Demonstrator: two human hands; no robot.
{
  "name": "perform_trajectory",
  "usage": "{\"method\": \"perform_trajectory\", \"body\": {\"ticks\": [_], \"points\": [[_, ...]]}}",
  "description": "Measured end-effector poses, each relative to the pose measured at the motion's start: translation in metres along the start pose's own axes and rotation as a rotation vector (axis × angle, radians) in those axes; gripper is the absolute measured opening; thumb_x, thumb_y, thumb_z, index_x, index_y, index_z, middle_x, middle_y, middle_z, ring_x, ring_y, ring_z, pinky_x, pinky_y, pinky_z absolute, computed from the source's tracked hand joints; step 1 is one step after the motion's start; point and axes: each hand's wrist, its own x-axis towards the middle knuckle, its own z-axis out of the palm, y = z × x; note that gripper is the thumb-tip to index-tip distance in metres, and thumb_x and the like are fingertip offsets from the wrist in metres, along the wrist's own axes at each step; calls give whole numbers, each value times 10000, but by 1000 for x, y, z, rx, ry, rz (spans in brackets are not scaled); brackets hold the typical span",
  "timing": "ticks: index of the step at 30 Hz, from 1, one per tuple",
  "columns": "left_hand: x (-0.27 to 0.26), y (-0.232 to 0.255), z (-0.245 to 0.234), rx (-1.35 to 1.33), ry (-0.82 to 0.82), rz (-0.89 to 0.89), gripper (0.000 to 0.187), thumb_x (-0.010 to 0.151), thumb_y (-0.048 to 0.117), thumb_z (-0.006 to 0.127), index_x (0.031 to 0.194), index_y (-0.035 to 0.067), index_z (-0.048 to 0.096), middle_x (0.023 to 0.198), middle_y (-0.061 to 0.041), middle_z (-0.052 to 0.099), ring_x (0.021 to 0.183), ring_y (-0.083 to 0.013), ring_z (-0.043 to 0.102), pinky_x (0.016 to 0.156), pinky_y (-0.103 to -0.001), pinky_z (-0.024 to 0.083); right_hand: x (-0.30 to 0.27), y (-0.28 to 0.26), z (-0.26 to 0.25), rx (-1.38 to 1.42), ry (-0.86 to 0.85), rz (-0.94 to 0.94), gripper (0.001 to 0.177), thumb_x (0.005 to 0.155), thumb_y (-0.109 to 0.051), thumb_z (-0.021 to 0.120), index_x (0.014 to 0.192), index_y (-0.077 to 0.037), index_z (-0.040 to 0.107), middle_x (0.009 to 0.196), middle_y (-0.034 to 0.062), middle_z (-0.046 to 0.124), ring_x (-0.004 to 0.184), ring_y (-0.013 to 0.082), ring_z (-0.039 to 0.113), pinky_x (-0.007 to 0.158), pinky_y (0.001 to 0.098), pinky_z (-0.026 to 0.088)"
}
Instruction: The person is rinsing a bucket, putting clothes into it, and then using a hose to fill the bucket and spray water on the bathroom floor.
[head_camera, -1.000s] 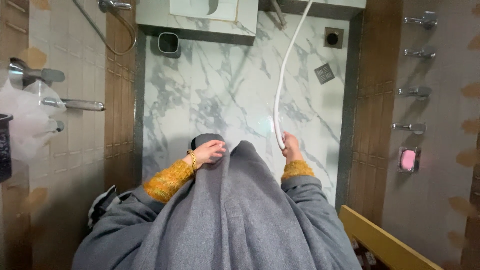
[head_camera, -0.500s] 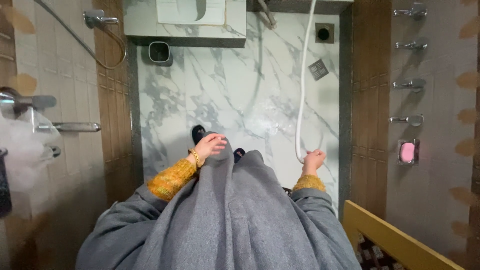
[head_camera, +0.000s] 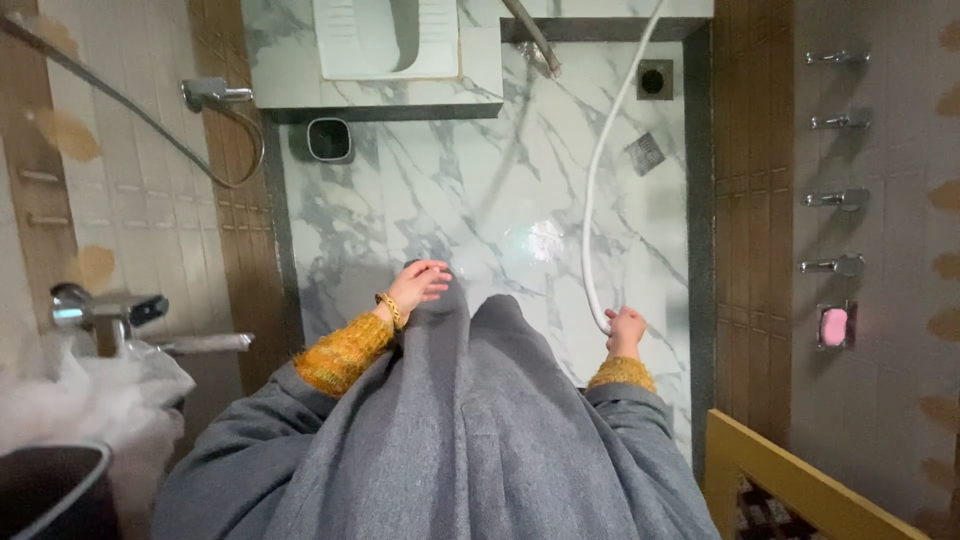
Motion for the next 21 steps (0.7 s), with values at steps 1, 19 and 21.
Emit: {"method": "perform_trajectory", "body": {"ticks": [1, 19, 21], "points": [[6, 3, -7, 6, 3, -5, 259, 1022, 329, 560, 1245, 229, 646, 1162, -72, 764, 1061, -220, 731, 876, -372, 586, 0, 6, 6, 92, -30, 55, 221, 1029, -154, 481, 1194, -37, 569, 681, 105, 700, 579, 153, 663, 492, 287, 559], [159, 121, 1, 199, -301, 5, 416, 1011, 279, 643, 1346, 34, 622, 1079, -202, 744, 1037, -245, 696, 947, -349, 571, 61, -95, 79, 202, 93, 83, 166, 1073, -313, 436, 1112, -216, 565, 812, 155, 744, 396, 116, 561, 345, 253, 421], [177, 143, 8, 257, -334, -24, 420, 1014, 321, 637, 1351, 71, 627, 1082, -185, 753, 1061, -232, 701, 973, -350, 554, 64, -121, 91, 204, 89, 104, 163, 1069, -317, 448, 1140, -214, 553, 811, 150, 746, 414, 117, 572, 367, 249, 439]]}}
